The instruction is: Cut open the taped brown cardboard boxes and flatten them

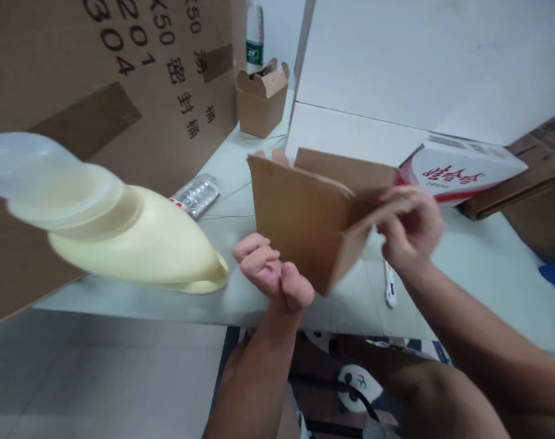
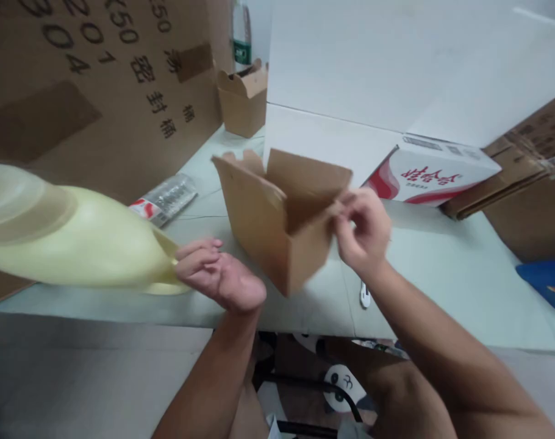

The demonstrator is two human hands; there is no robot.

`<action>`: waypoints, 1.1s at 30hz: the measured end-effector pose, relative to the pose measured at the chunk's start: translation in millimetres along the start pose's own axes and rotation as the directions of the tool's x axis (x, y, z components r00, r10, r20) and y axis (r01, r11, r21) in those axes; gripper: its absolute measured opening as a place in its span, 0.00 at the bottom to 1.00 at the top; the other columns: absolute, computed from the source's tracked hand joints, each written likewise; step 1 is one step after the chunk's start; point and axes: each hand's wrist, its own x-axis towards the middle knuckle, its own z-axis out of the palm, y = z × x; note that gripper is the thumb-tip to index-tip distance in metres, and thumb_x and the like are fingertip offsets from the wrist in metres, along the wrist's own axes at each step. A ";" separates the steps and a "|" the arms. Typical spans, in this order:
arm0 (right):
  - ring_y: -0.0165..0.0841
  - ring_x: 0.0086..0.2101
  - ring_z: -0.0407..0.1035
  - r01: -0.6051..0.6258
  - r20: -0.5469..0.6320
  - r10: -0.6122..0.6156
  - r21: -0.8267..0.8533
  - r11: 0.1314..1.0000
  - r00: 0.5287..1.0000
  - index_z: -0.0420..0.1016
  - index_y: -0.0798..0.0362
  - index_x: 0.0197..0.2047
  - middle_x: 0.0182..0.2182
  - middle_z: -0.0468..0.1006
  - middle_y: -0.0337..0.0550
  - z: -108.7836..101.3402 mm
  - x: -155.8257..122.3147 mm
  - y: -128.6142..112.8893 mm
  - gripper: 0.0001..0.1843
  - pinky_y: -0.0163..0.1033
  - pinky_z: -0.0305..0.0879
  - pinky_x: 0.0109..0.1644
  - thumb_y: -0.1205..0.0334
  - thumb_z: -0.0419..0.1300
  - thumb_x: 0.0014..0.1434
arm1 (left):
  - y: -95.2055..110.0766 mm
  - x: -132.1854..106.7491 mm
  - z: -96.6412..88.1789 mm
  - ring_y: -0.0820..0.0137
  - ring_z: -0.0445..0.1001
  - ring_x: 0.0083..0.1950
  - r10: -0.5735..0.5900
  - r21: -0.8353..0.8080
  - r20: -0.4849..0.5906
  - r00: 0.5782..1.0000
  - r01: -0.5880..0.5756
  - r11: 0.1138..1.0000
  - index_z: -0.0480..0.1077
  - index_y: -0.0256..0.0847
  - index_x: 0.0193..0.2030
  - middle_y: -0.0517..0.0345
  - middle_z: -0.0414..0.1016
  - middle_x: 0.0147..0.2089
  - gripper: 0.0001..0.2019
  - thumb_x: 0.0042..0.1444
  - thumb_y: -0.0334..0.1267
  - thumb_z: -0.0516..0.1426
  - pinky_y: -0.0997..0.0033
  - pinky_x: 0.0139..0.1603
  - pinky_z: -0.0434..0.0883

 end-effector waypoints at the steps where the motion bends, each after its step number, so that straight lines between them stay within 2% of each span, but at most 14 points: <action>1: 0.40 0.34 0.72 0.006 -0.125 -0.004 0.019 1.000 0.992 0.69 0.42 0.38 0.33 0.75 0.41 -21.0 -19.1 -2.9 0.02 0.46 0.68 0.37 0.56 0.58 0.64 | 0.0 -1.5 1.8 0.59 0.64 0.46 0.034 0.020 -0.017 0.999 -0.034 0.999 0.59 0.48 0.37 0.57 0.57 0.40 0.09 0.53 0.44 0.55 0.55 0.57 0.66; 4: 0.42 0.33 0.73 -0.138 -0.221 0.130 -0.020 0.990 0.967 0.71 0.39 0.44 0.33 0.75 0.40 -65.7 -70.5 -12.1 0.04 0.48 0.69 0.34 0.57 0.58 0.65 | -5.1 -2.0 9.4 0.58 0.67 0.57 -0.039 -0.011 0.108 0.993 0.041 0.999 0.65 0.48 0.46 0.54 0.66 0.50 0.12 0.55 0.43 0.55 0.55 0.64 0.64; 6: 0.43 0.35 0.76 -0.183 -0.120 0.172 -0.096 0.978 0.978 0.74 0.39 0.45 0.34 0.77 0.42 -80.8 -93.0 -16.3 0.07 0.48 0.71 0.32 0.60 0.58 0.65 | -8.9 -1.3 15.5 0.59 0.71 0.57 -0.152 -0.039 0.306 0.940 0.172 0.984 0.70 0.46 0.47 0.53 0.72 0.50 0.12 0.60 0.45 0.52 0.57 0.62 0.66; 8: 0.43 0.37 0.77 -0.155 0.018 0.161 -0.180 0.971 0.987 0.77 0.40 0.44 0.39 0.79 0.46 -88.4 -104.8 -15.0 0.08 0.48 0.72 0.30 0.62 0.60 0.63 | -11.4 -1.8 22.7 0.59 0.76 0.51 -0.203 -0.035 0.469 0.859 0.248 0.968 0.75 0.44 0.40 0.52 0.77 0.43 0.17 0.64 0.49 0.47 0.57 0.58 0.70; 10: 0.42 0.37 0.76 -0.148 0.050 0.165 -0.242 0.959 0.985 0.79 0.39 0.45 0.46 0.78 0.48 -93.0 -110.0 -7.6 0.10 0.47 0.72 0.29 0.62 0.63 0.61 | -13.7 -4.5 30.9 0.58 0.78 0.45 -0.203 -0.051 0.544 0.814 0.273 0.961 0.76 0.43 0.31 0.52 0.79 0.36 0.24 0.64 0.52 0.45 0.55 0.54 0.72; 13: 0.43 0.41 0.74 -0.258 -0.176 0.217 -0.260 0.931 0.960 0.76 0.34 0.55 0.53 0.72 0.47 -98.6 -115.6 7.7 0.22 0.50 0.75 0.35 0.56 0.69 0.57 | -19.3 -12.5 42.7 0.60 0.78 0.39 -0.143 -0.100 0.561 0.815 0.238 0.966 0.76 0.45 0.25 0.53 0.78 0.30 0.25 0.64 0.54 0.46 0.53 0.52 0.74; 15: 0.47 0.49 0.74 -0.355 -0.240 0.310 -0.174 0.919 0.920 0.68 0.32 0.64 0.55 0.71 0.47 -102.8 -120.1 14.9 0.33 0.53 0.77 0.45 0.52 0.70 0.56 | -23.6 -19.4 49.6 0.62 0.78 0.39 -0.102 -0.099 0.572 0.814 0.192 0.976 0.75 0.45 0.26 0.55 0.77 0.29 0.24 0.65 0.54 0.49 0.55 0.54 0.74; 18: 0.47 0.54 0.75 -0.441 0.024 0.441 0.028 0.897 0.897 0.66 0.36 0.67 0.54 0.78 0.47 -110.5 -128.0 18.9 0.30 0.53 0.77 0.54 0.51 0.65 0.63 | -27.2 -29.0 59.1 0.64 0.78 0.40 -0.094 -0.074 0.567 0.819 0.164 0.984 0.72 0.44 0.29 0.59 0.75 0.29 0.22 0.66 0.57 0.53 0.55 0.57 0.74; 21: 0.46 0.55 0.75 -0.408 0.204 0.373 0.172 0.897 0.905 0.71 0.38 0.66 0.58 0.77 0.48 -119.0 -134.5 19.9 0.25 0.53 0.76 0.57 0.45 0.59 0.68 | -26.8 -34.2 66.7 0.66 0.78 0.39 -0.121 -0.028 0.562 0.818 0.165 0.986 0.70 0.44 0.35 0.61 0.74 0.32 0.21 0.64 0.60 0.57 0.57 0.55 0.75; 23: 0.46 0.57 0.74 -0.378 0.227 0.328 0.231 0.897 0.917 0.74 0.37 0.64 0.62 0.74 0.49 -124.2 -136.5 21.0 0.25 0.54 0.76 0.57 0.39 0.54 0.69 | -26.5 -34.3 68.6 0.68 0.78 0.40 -0.111 -0.039 0.582 0.806 0.164 0.986 0.71 0.44 0.39 0.61 0.76 0.37 0.19 0.60 0.59 0.62 0.61 0.53 0.75; 25: 0.45 0.57 0.74 -0.380 0.260 0.316 0.249 0.891 0.912 0.78 0.36 0.59 0.62 0.74 0.48 -128.3 -136.3 22.2 0.21 0.53 0.76 0.57 0.43 0.53 0.71 | -27.6 -32.3 66.8 0.69 0.79 0.43 -0.087 -0.049 0.625 0.776 0.150 0.988 0.73 0.45 0.43 0.60 0.77 0.44 0.16 0.59 0.53 0.65 0.62 0.53 0.75; 28: 0.42 0.56 0.75 -0.398 0.282 0.330 0.232 0.888 0.901 0.81 0.36 0.55 0.60 0.76 0.46 -130.9 -134.1 22.8 0.15 0.51 0.76 0.57 0.54 0.56 0.71 | -31.4 -27.6 59.1 0.65 0.80 0.51 -0.084 0.030 0.728 0.680 0.091 0.995 0.78 0.45 0.42 0.58 0.80 0.49 0.06 0.61 0.42 0.62 0.58 0.62 0.73; 30: 0.41 0.56 0.74 -0.398 0.268 0.334 0.240 0.885 0.904 0.82 0.38 0.54 0.59 0.76 0.46 -129.5 -134.1 22.5 0.14 0.51 0.76 0.57 0.55 0.58 0.70 | -33.4 -25.3 53.7 0.61 0.79 0.56 -0.086 0.078 0.774 0.627 0.040 0.996 0.80 0.44 0.39 0.57 0.81 0.46 0.08 0.60 0.38 0.59 0.53 0.67 0.70; 33: 0.41 0.56 0.74 -0.409 0.232 0.353 0.270 0.872 0.906 0.79 0.37 0.57 0.59 0.76 0.45 -124.5 -138.6 24.8 0.15 0.50 0.75 0.58 0.52 0.58 0.70 | -33.9 -24.6 48.6 0.60 0.79 0.56 -0.095 0.117 0.770 0.631 0.008 0.993 0.81 0.45 0.39 0.57 0.82 0.44 0.11 0.57 0.35 0.56 0.52 0.68 0.70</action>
